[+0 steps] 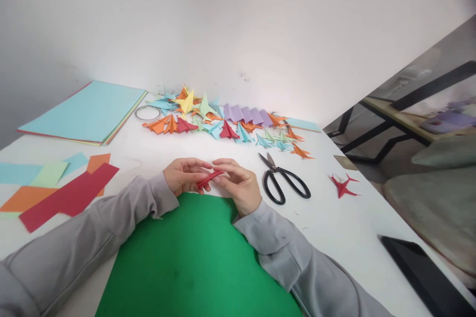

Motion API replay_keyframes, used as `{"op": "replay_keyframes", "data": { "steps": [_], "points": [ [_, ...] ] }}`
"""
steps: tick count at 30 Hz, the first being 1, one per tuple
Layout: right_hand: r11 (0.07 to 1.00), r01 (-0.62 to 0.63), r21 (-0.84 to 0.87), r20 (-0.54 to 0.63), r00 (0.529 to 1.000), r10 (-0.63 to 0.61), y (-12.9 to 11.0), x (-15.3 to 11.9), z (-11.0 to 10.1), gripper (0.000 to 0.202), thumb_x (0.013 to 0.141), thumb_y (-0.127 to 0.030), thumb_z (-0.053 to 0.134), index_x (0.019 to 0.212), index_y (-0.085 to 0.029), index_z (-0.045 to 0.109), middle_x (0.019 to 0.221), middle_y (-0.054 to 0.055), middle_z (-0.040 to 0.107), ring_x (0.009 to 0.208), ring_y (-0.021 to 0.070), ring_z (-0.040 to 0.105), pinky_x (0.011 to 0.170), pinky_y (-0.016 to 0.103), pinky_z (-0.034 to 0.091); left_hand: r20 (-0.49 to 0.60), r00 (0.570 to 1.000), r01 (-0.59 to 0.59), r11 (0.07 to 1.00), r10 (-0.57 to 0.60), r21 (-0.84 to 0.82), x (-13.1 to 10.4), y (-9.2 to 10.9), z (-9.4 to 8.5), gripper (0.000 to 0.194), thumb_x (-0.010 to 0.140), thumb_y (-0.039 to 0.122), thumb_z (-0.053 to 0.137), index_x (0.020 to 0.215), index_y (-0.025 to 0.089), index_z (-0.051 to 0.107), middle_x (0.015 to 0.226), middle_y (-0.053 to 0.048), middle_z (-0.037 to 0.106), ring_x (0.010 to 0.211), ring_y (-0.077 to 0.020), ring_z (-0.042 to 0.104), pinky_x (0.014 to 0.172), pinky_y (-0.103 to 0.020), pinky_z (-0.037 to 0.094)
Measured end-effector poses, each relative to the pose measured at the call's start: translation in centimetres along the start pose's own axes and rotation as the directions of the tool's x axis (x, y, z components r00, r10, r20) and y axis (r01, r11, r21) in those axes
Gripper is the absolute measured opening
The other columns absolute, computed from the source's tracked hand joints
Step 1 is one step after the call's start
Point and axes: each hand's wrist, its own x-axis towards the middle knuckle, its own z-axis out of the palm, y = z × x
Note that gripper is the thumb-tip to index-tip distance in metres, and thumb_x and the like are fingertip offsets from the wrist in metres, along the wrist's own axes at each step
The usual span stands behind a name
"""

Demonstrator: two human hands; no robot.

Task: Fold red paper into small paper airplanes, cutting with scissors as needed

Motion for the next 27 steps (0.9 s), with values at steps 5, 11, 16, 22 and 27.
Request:
{"op": "replay_keyframes", "data": {
  "steps": [5, 11, 16, 22, 27],
  "points": [
    [0.980, -0.143, 0.139, -0.036, 0.988, 0.149, 0.2, 0.0, -0.1, 0.022, 0.072, -0.040, 0.063, 0.087, -0.024, 0.067, 0.076, 0.001, 0.065, 0.067, 0.0127, 0.059, 0.059, 0.026, 0.048, -0.181, 0.968, -0.192, 0.978, 0.175, -0.080, 0.1, -0.4, 0.2, 0.042, 0.045, 0.014, 0.081, 0.083, 0.011, 0.063, 0.075, -0.004, 0.068, 0.070, -0.0180, 0.065, 0.066, -0.034, 0.053],
    [0.982, -0.179, 0.053, -0.076, 0.980, 0.183, -0.2, -0.1, 0.5, 0.021, 0.055, -0.029, 0.077, 0.068, -0.019, 0.065, 0.056, -0.004, 0.060, 0.049, 0.0081, 0.051, 0.050, 0.021, 0.042, -0.148, 0.942, -0.283, 0.950, 0.302, 0.134, 0.2, -0.8, 0.3, 0.026, 0.052, 0.019, 0.078, 0.073, 0.012, 0.064, 0.071, -0.002, 0.068, 0.066, -0.0123, 0.061, 0.066, -0.026, 0.049],
    [0.983, -0.182, 0.028, -0.057, 0.981, 0.184, -0.2, -0.4, 0.6, 0.017, 0.057, -0.028, 0.076, 0.066, -0.018, 0.065, 0.056, -0.003, 0.062, 0.049, 0.0087, 0.052, 0.049, 0.022, 0.042, -0.127, 0.916, -0.330, 0.894, 0.381, 0.302, -0.2, -0.7, 0.8, 0.019, 0.056, 0.023, 0.075, 0.066, 0.012, 0.063, 0.058, 0.002, 0.061, 0.055, -0.0080, 0.053, 0.055, -0.021, 0.042],
    [0.988, -0.154, -0.026, -0.128, 0.980, 0.149, -0.1, -0.4, 0.4, 0.015, 0.061, -0.030, 0.073, 0.070, -0.019, 0.069, 0.056, -0.001, 0.063, 0.050, 0.0103, 0.053, 0.049, 0.024, 0.042, -0.103, 0.903, -0.340, 0.841, 0.417, 0.420, -0.6, -0.2, 1.2, 0.019, 0.061, 0.030, 0.072, 0.062, 0.012, 0.063, 0.055, 0.003, 0.056, 0.054, -0.0080, 0.048, 0.053, -0.021, 0.039],
    [0.985, -0.170, -0.033, -0.146, 0.976, 0.164, -0.4, -0.3, 0.6, 0.012, 0.059, -0.030, 0.073, 0.065, -0.020, 0.069, 0.055, -0.002, 0.063, 0.048, 0.0105, 0.052, 0.048, 0.025, 0.042, -0.087, 0.904, -0.333, 0.816, 0.419, 0.472, -0.6, 0.0, 1.3, 0.021, 0.063, 0.033, 0.069, 0.061, 0.013, 0.063, 0.056, 0.002, 0.056, 0.054, -0.0093, 0.048, 0.054, -0.022, 0.039]
  ]
}}
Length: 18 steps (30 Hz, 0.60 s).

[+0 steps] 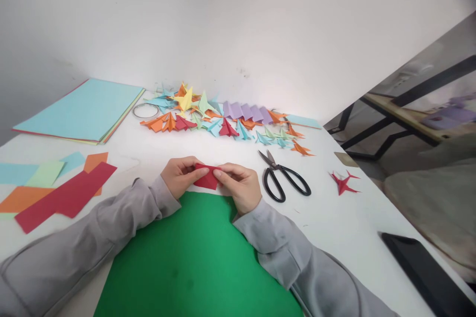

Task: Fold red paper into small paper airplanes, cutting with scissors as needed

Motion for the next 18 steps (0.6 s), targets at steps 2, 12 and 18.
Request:
{"op": "replay_keyframes", "data": {
  "steps": [2, 12, 18],
  "points": [
    [1.000, -0.008, 0.002, -0.006, 1.000, 0.008, -0.05, -0.01, 0.02, 0.013, 0.059, -0.029, 0.074, 0.064, -0.019, 0.069, 0.053, -0.002, 0.063, 0.048, 0.0104, 0.051, 0.047, 0.024, 0.041, 0.007, 1.000, -0.007, 1.000, 0.007, 0.019, 0.02, -0.03, -0.03, 0.021, 0.065, 0.033, 0.067, 0.062, 0.013, 0.063, 0.057, 0.002, 0.056, 0.055, -0.0094, 0.048, 0.054, -0.022, 0.039],
    [1.000, -0.007, 0.022, -0.008, 1.000, 0.007, 0.10, 0.00, 0.02, 0.013, 0.059, -0.030, 0.074, 0.064, -0.019, 0.069, 0.050, -0.002, 0.061, 0.046, 0.0096, 0.050, 0.045, 0.023, 0.039, 0.013, 1.000, -0.015, 0.999, 0.015, 0.035, -0.08, -0.20, -0.15, 0.021, 0.065, 0.033, 0.067, 0.061, 0.013, 0.062, 0.056, 0.002, 0.055, 0.055, -0.0091, 0.046, 0.053, -0.022, 0.037],
    [1.000, -0.015, 0.012, -0.012, 1.000, 0.015, 0.23, 0.05, -0.04, 0.014, 0.059, -0.031, 0.074, 0.065, -0.019, 0.069, 0.050, -0.002, 0.061, 0.045, 0.0100, 0.051, 0.045, 0.024, 0.041, -0.006, 1.000, -0.014, 0.999, 0.014, 0.041, -0.13, -0.15, -0.07, 0.023, 0.063, 0.035, 0.068, 0.060, 0.013, 0.061, 0.054, 0.003, 0.053, 0.054, -0.0088, 0.045, 0.052, -0.022, 0.036]
  ]
}}
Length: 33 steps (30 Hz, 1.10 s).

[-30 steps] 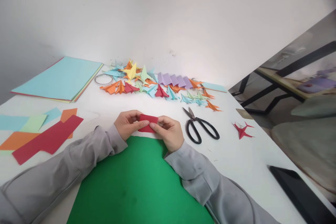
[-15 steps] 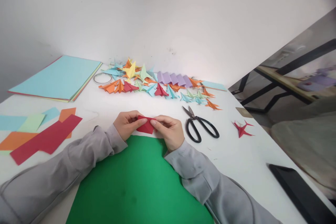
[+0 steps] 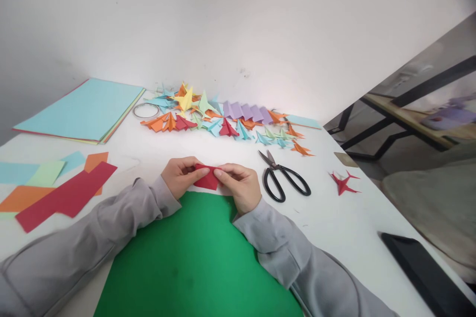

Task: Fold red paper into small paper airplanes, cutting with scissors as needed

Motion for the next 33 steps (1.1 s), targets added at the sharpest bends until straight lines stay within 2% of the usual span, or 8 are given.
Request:
{"op": "replay_keyframes", "data": {
  "steps": [5, 11, 17, 33],
  "points": [
    [1.000, 0.006, -0.003, -0.003, 1.000, -0.006, -0.07, -0.01, 0.05, 0.013, 0.059, -0.030, 0.074, 0.065, -0.020, 0.069, 0.050, -0.002, 0.061, 0.045, 0.0099, 0.050, 0.045, 0.023, 0.041, 0.006, 1.000, -0.013, 1.000, 0.013, 0.006, 0.01, -0.08, 0.00, 0.023, 0.065, 0.035, 0.067, 0.061, 0.013, 0.062, 0.055, 0.002, 0.053, 0.054, -0.0092, 0.046, 0.052, -0.022, 0.037],
    [1.000, 0.015, -0.012, 0.002, 1.000, -0.015, -0.36, -0.05, 0.13, 0.013, 0.058, -0.030, 0.074, 0.065, -0.019, 0.069, 0.049, -0.002, 0.060, 0.043, 0.0095, 0.050, 0.042, 0.022, 0.039, -0.025, 0.993, -0.116, 0.989, 0.118, 0.090, 0.00, -0.38, -0.02, 0.017, 0.069, 0.030, 0.064, 0.064, 0.014, 0.064, 0.060, 0.001, 0.054, 0.058, -0.0101, 0.047, 0.054, -0.023, 0.039],
    [1.000, 0.028, -0.005, 0.010, 1.000, -0.028, -0.41, -0.04, 0.13, 0.011, 0.059, -0.028, 0.074, 0.065, -0.020, 0.069, 0.051, -0.002, 0.061, 0.044, 0.0096, 0.051, 0.041, 0.022, 0.038, -0.026, 0.985, -0.165, 0.979, 0.170, 0.119, -0.18, -0.44, -0.05, 0.014, 0.071, 0.027, 0.062, 0.067, 0.015, 0.064, 0.063, -0.001, 0.056, 0.061, -0.0114, 0.050, 0.055, -0.024, 0.039],
    [1.000, 0.016, -0.014, 0.016, 1.000, -0.016, -0.62, -0.12, 0.08, 0.012, 0.060, -0.030, 0.073, 0.064, -0.020, 0.069, 0.050, -0.002, 0.060, 0.043, 0.0098, 0.051, 0.041, 0.022, 0.037, -0.034, 0.985, -0.166, 0.977, 0.172, 0.134, -0.18, -0.41, -0.07, 0.013, 0.072, 0.027, 0.061, 0.067, 0.015, 0.064, 0.064, -0.001, 0.056, 0.062, -0.0115, 0.050, 0.055, -0.024, 0.039]
  ]
}}
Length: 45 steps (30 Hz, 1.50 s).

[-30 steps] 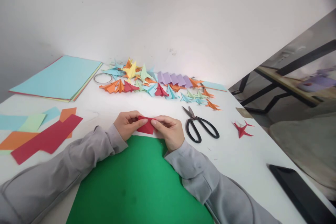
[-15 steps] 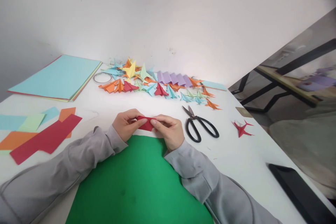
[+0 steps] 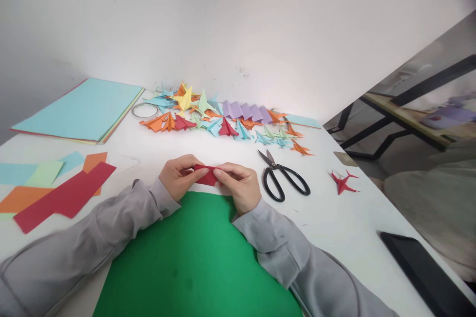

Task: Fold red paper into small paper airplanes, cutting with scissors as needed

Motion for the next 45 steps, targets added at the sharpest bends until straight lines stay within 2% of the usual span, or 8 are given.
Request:
{"op": "replay_keyframes", "data": {
  "steps": [32, 45],
  "points": [
    [1.000, -0.019, 0.018, -0.005, 1.000, 0.019, 0.21, 0.11, 0.02, 0.011, 0.060, -0.028, 0.073, 0.063, -0.019, 0.069, 0.044, -0.003, 0.058, 0.041, 0.0082, 0.048, 0.042, 0.021, 0.034, 0.015, 1.000, 0.003, 1.000, -0.003, 0.007, 0.08, 0.15, -0.08, 0.014, 0.072, 0.023, 0.060, 0.065, 0.012, 0.063, 0.063, -0.001, 0.056, 0.060, -0.0102, 0.050, 0.054, -0.023, 0.040],
    [1.000, -0.005, 0.021, 0.021, 1.000, 0.005, 0.63, 0.16, -0.15, 0.013, 0.057, -0.027, 0.076, 0.064, -0.019, 0.069, 0.052, -0.002, 0.061, 0.046, 0.0090, 0.049, 0.045, 0.023, 0.036, 0.018, 0.999, -0.041, 0.999, 0.041, 0.004, 0.13, -0.10, -0.18, 0.010, 0.071, 0.020, 0.062, 0.066, 0.013, 0.065, 0.062, -0.001, 0.057, 0.059, -0.0099, 0.051, 0.054, -0.022, 0.040]
  ]
}}
